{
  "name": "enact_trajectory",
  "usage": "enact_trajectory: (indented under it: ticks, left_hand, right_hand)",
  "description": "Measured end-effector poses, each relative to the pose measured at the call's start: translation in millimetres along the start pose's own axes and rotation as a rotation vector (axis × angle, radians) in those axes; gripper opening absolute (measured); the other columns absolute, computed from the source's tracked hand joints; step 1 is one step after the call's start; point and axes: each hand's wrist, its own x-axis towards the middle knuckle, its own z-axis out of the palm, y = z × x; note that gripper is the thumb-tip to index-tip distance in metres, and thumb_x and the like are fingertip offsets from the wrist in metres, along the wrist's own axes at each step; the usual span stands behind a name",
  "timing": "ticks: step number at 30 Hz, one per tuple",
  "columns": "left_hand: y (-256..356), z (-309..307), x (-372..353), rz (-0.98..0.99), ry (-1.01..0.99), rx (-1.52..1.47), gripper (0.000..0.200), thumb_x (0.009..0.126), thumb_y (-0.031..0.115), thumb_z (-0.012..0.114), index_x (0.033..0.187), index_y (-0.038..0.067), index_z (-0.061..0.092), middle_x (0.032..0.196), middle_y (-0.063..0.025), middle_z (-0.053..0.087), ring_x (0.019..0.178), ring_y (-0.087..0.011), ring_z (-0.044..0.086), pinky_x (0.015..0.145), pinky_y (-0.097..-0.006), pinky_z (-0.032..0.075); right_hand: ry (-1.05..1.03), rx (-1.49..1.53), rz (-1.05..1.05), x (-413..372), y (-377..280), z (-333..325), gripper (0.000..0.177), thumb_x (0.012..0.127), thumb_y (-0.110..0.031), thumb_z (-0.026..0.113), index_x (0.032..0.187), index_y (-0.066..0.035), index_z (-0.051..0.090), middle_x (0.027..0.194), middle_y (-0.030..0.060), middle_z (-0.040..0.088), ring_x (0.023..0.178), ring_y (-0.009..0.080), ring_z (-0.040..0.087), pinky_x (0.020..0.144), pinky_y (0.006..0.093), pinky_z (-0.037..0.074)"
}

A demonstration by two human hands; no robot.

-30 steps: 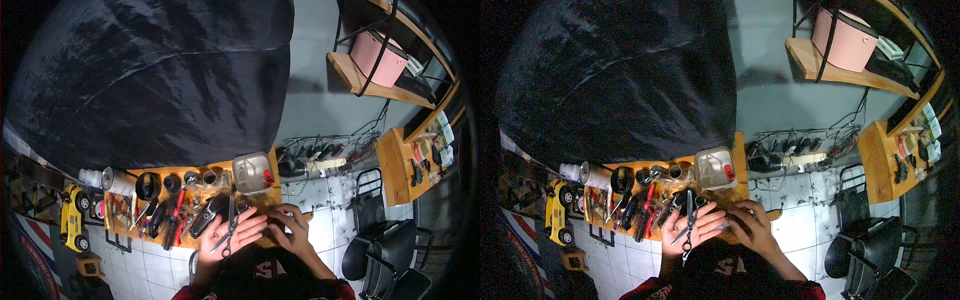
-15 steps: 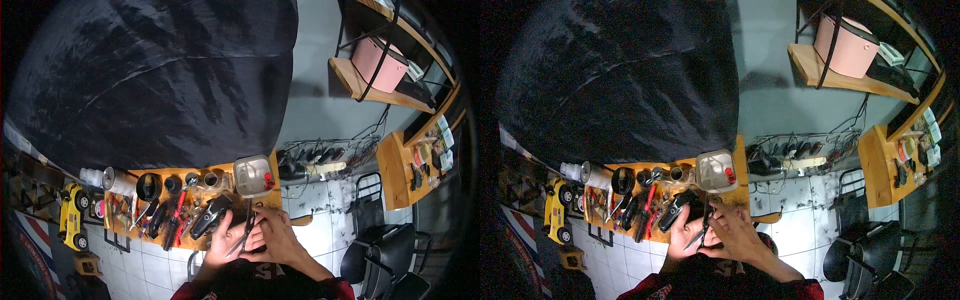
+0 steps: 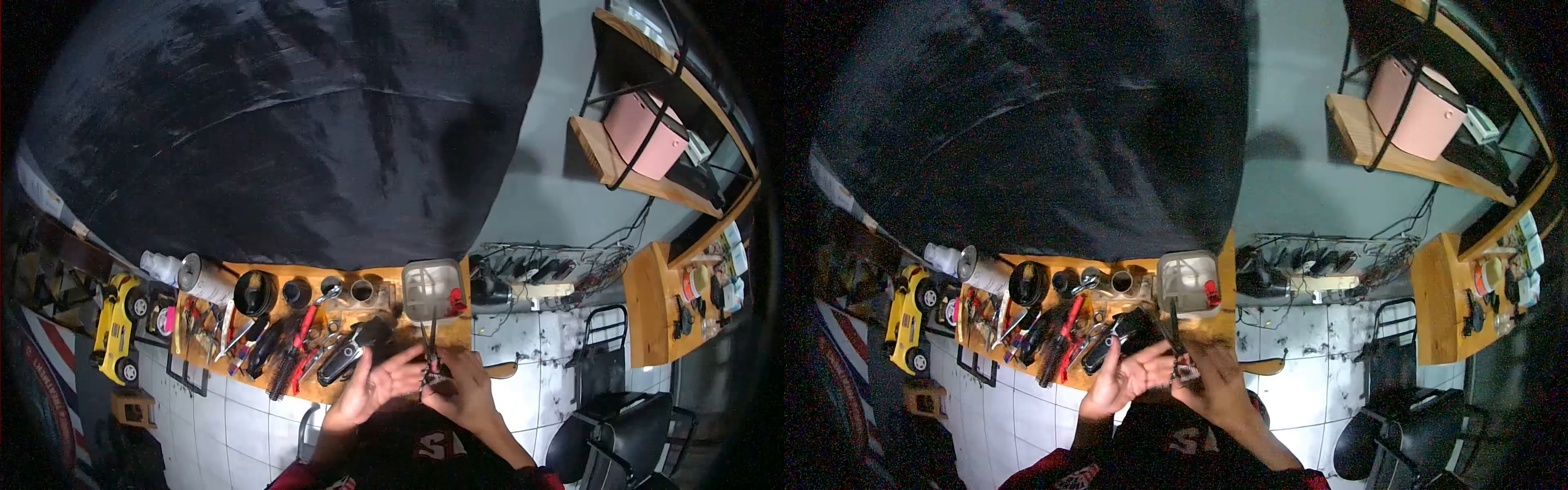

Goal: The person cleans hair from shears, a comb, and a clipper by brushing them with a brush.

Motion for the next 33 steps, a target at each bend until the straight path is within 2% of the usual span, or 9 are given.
enact_trajectory:
  ticks: [1, 6, 13, 17, 20, 23, 24, 28, 33]
  left_hand:
    - [5.7, -0.2, -1.5, 0.041, 0.110, 0.139, 0.095, 0.086, 0.076, 0.010, 0.146, 0.003, 0.025, 0.140, -0.0153, 0.044, 0.124, -0.0250, 0.047, 0.107, -0.0379, 0.031]
    - [18.2, 4.7, -8.0, 0.408, 0.321, 0.064, 0.078, 0.095, 0.061, 0.025, 0.141, -0.002, 0.029, 0.136, -0.0182, 0.046, 0.122, -0.0254, 0.049, 0.102, -0.0350, 0.037]
    - [15.8, 11.2, -11.5, 0.560, 0.461, 0.095, 0.064, 0.097, 0.049, 0.037, 0.137, -0.001, 0.035, 0.133, -0.0208, 0.048, 0.118, -0.0287, 0.052, 0.098, -0.0361, 0.042]
    - [12.6, 12.4, -13.2, 0.657, 0.462, 0.099, 0.052, 0.096, 0.032, 0.052, 0.133, -0.002, 0.040, 0.131, -0.0198, 0.050, 0.117, -0.0272, 0.052, 0.098, -0.0345, 0.042]
    - [7.9, 11.8, -13.6, 0.750, 0.450, 0.251, 0.045, 0.093, 0.019, 0.058, 0.129, -0.005, 0.045, 0.127, -0.0198, 0.054, 0.112, -0.0252, 0.055, 0.097, -0.0356, 0.042]
    - [9.7, 17.1, -15.9, 0.741, 0.380, 0.330, 0.036, 0.092, 0.001, 0.054, 0.127, -0.006, 0.049, 0.125, -0.0180, 0.056, 0.113, -0.0235, 0.056, 0.099, -0.0358, 0.042]
    - [16.8, 27.2, -19.8, 0.655, 0.466, 0.423, 0.029, 0.092, -0.003, 0.052, 0.121, -0.007, 0.055, 0.120, -0.0179, 0.060, 0.107, -0.0218, 0.060, 0.094, -0.0326, 0.046]
    - [12.6, 29.5, -16.4, 0.623, 0.572, 0.428, 0.016, 0.091, 0.004, 0.058, 0.100, -0.008, 0.064, 0.095, -0.0174, 0.069, 0.082, -0.0181, 0.066, 0.074, -0.0284, 0.053]
    - [12.8, 26.9, -16.2, 0.594, 0.655, 0.448, 0.013, 0.090, 0.001, 0.059, 0.099, -0.007, 0.065, 0.094, -0.0177, 0.069, 0.075, -0.0165, 0.065, 0.068, -0.0273, 0.053]
  right_hand:
    - [-0.001, -0.022, -0.013, -1.1, 0.6, 0.7, 0.063, 0.064, -0.014, 0.081, 0.118, 0.004, 0.054, 0.103, 0.0174, 0.061, 0.093, 0.0340, 0.057, 0.082, 0.0413, 0.045]
    - [-0.057, -0.060, -0.062, -6.9, 4.2, 14.0, 0.054, 0.068, -0.012, 0.080, 0.114, 0.003, 0.057, 0.103, 0.0180, 0.060, 0.093, 0.0357, 0.058, 0.081, 0.0417, 0.047]
    - [-0.039, -0.071, -0.062, -6.1, -3.2, 15.5, 0.046, 0.068, -0.004, 0.076, 0.112, 0.001, 0.061, 0.102, 0.0174, 0.061, 0.089, 0.0345, 0.060, 0.077, 0.0408, 0.049]
    - [-0.072, -0.073, -0.026, -9.1, -3.1, 14.2, 0.055, 0.066, -0.006, 0.079, 0.117, 0.000, 0.060, 0.112, 0.0156, 0.057, 0.093, 0.0319, 0.058, 0.079, 0.0391, 0.050]
    - [-0.114, -0.058, 0.001, -4.6, -8.8, 10.2, 0.065, 0.072, -0.014, 0.078, 0.130, -0.006, 0.051, 0.120, 0.0124, 0.053, 0.094, 0.0297, 0.055, 0.081, 0.0415, 0.047]
    - [-0.120, -0.099, -0.015, -8.8, -4.5, 13.7, 0.071, 0.070, -0.018, 0.079, 0.133, -0.007, 0.049, 0.122, 0.0110, 0.051, 0.095, 0.0291, 0.054, 0.082, 0.0416, 0.046]
    - [-0.121, -0.099, -0.022, -8.8, -4.5, 14.0, 0.071, 0.070, -0.018, 0.079, 0.132, -0.007, 0.049, 0.122, 0.0110, 0.050, 0.095, 0.0291, 0.054, 0.083, 0.0419, 0.045]
    - [-0.121, -0.081, -0.032, -9.8, -3.4, 14.7, 0.070, 0.070, -0.019, 0.079, 0.132, -0.006, 0.049, 0.121, 0.0111, 0.050, 0.098, 0.0297, 0.053, 0.085, 0.0429, 0.044]
    - [-0.129, -0.073, -0.019, -11.6, -2.2, 14.9, 0.068, 0.069, -0.019, 0.079, 0.130, -0.006, 0.051, 0.121, 0.0120, 0.049, 0.100, 0.0311, 0.053, 0.087, 0.0437, 0.044]
